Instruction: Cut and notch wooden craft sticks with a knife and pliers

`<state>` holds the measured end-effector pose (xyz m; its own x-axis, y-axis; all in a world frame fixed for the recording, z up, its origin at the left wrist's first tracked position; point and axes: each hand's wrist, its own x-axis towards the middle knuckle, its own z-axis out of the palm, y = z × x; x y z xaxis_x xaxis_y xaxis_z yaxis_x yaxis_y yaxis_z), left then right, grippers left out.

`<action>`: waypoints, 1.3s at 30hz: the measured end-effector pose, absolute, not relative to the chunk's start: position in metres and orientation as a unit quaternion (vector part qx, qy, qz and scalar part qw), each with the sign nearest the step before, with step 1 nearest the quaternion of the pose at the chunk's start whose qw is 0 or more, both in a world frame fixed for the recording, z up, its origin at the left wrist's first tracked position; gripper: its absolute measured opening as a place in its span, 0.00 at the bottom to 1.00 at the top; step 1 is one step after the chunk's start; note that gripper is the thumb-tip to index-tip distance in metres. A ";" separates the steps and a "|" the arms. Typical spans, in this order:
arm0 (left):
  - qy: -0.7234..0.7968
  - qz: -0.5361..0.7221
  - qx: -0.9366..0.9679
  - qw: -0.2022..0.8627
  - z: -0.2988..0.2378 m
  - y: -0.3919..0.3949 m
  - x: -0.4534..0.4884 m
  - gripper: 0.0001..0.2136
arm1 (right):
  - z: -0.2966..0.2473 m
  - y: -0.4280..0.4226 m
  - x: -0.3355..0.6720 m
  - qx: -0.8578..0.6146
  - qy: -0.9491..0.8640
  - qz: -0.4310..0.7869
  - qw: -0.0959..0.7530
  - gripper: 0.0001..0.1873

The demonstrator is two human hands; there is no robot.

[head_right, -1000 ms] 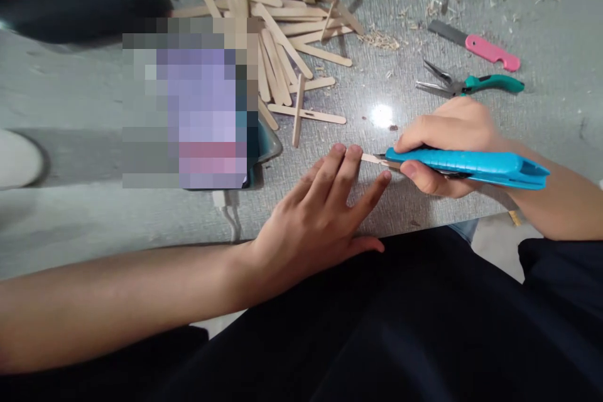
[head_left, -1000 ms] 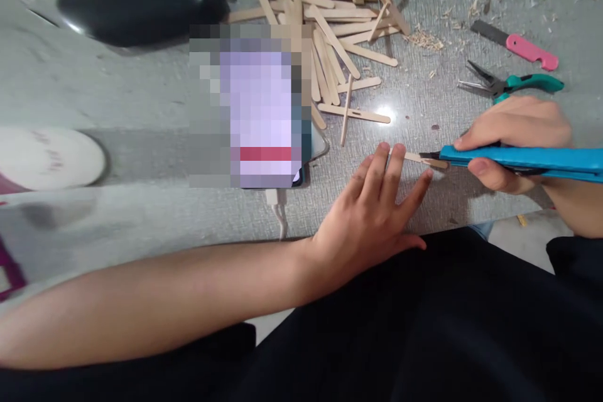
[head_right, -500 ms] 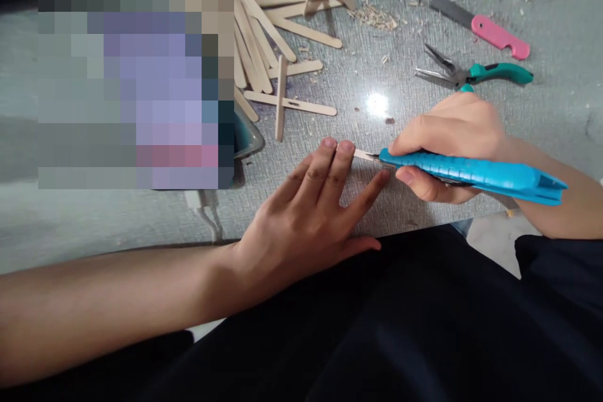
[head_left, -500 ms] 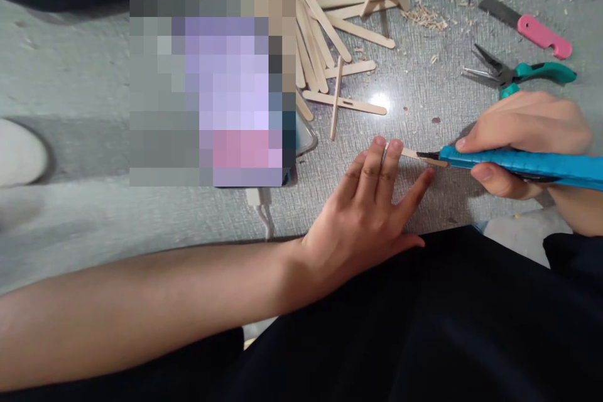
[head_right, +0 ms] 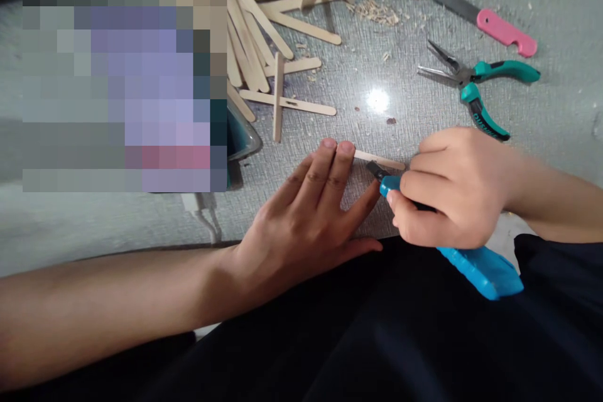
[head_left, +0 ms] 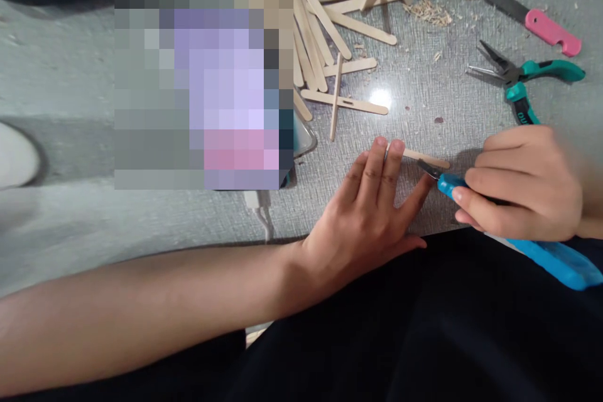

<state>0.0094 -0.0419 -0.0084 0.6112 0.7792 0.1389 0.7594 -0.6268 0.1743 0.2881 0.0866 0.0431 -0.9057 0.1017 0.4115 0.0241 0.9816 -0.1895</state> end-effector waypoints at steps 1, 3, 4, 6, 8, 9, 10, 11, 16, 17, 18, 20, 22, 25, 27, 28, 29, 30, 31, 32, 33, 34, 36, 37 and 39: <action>0.429 0.102 0.896 0.057 -0.009 -0.042 0.009 0.62 | 0.041 0.085 0.289 -0.033 -0.972 0.084 0.217 0.13; 0.429 0.106 0.895 0.065 -0.009 -0.043 0.008 0.61 | 0.039 0.083 0.291 -0.023 -0.975 0.073 0.208 0.12; 0.428 0.109 0.895 0.063 -0.009 -0.043 0.008 0.61 | 0.039 0.083 0.292 -0.019 -0.976 0.070 0.206 0.12; 0.425 0.112 0.897 0.051 -0.009 -0.044 0.007 0.62 | 0.041 0.084 0.292 -0.013 -0.976 0.069 0.205 0.11; 0.423 0.113 0.898 0.038 -0.009 -0.044 0.007 0.63 | 0.044 0.085 0.290 -0.011 -0.975 0.073 0.208 0.12; 0.423 0.113 0.899 0.034 -0.008 -0.044 0.007 0.63 | 0.045 0.085 0.289 -0.009 -0.974 0.076 0.212 0.12; 0.422 0.112 0.899 0.033 -0.007 -0.043 0.007 0.63 | 0.045 0.086 0.288 -0.009 -0.973 0.077 0.217 0.12; 0.422 0.110 0.899 0.037 -0.006 -0.043 0.007 0.63 | 0.046 0.086 0.286 -0.008 -0.972 0.077 0.222 0.12; 0.433 0.099 0.892 0.088 -0.004 -0.043 0.006 0.57 | 0.045 0.086 0.284 -0.019 -0.973 0.077 0.217 0.15; 0.435 0.101 0.890 0.095 -0.004 -0.043 0.006 0.55 | 0.044 0.086 0.284 -0.021 -0.973 0.080 0.215 0.16; 0.436 0.104 0.889 0.098 -0.004 -0.043 0.006 0.55 | 0.044 0.086 0.285 -0.023 -0.973 0.083 0.212 0.16; 0.436 0.107 0.888 0.101 -0.005 -0.044 0.006 0.55 | 0.043 0.084 0.285 -0.024 -0.974 0.087 0.209 0.17; 0.436 0.107 0.888 0.099 -0.005 -0.044 0.005 0.56 | 0.043 0.083 0.284 -0.024 -0.974 0.087 0.210 0.17; 0.435 0.103 0.890 0.095 -0.005 -0.043 0.005 0.56 | 0.044 0.083 0.284 -0.037 -0.971 0.097 0.214 0.17; 0.435 0.102 0.890 0.094 -0.005 -0.043 0.006 0.56 | 0.047 0.086 0.284 -0.044 -0.971 0.112 0.208 0.15; 0.434 0.102 0.890 0.090 -0.005 -0.043 0.006 0.57 | 0.049 0.088 0.285 -0.043 -0.972 0.122 0.197 0.12; 0.432 0.102 0.892 0.084 -0.004 -0.043 0.006 0.58 | 0.051 0.091 0.286 -0.039 -0.973 0.136 0.183 0.10; 0.428 0.102 0.895 0.076 -0.004 -0.043 0.006 0.59 | 0.053 0.094 0.287 -0.036 -0.974 0.152 0.166 0.06; 0.424 0.102 0.897 0.069 -0.003 -0.043 0.006 0.60 | 0.054 0.096 0.287 -0.038 -0.973 0.170 0.150 0.04; 0.422 0.102 0.899 0.064 -0.003 -0.043 0.007 0.61 | 0.056 0.099 0.288 -0.047 -0.971 0.187 0.140 0.02; 0.422 0.103 0.899 0.062 -0.002 -0.043 0.007 0.60 | 0.057 0.101 0.288 -0.059 -0.968 0.202 0.139 0.02; 0.422 0.106 0.898 0.062 -0.003 -0.042 0.007 0.59 | 0.058 0.102 0.288 -0.070 -0.964 0.212 0.144 0.03; 0.421 0.128 0.897 0.050 -0.003 -0.039 0.007 0.50 | 0.058 0.104 0.288 -0.082 -0.960 0.222 0.151 0.06; 0.415 0.149 0.897 0.037 -0.004 -0.036 0.007 0.43 | 0.058 0.104 0.288 -0.080 -0.960 0.222 0.154 0.07; 0.395 0.211 0.894 0.009 -0.004 -0.027 0.005 0.29 | 0.058 0.104 0.288 -0.070 -0.963 0.213 0.151 0.08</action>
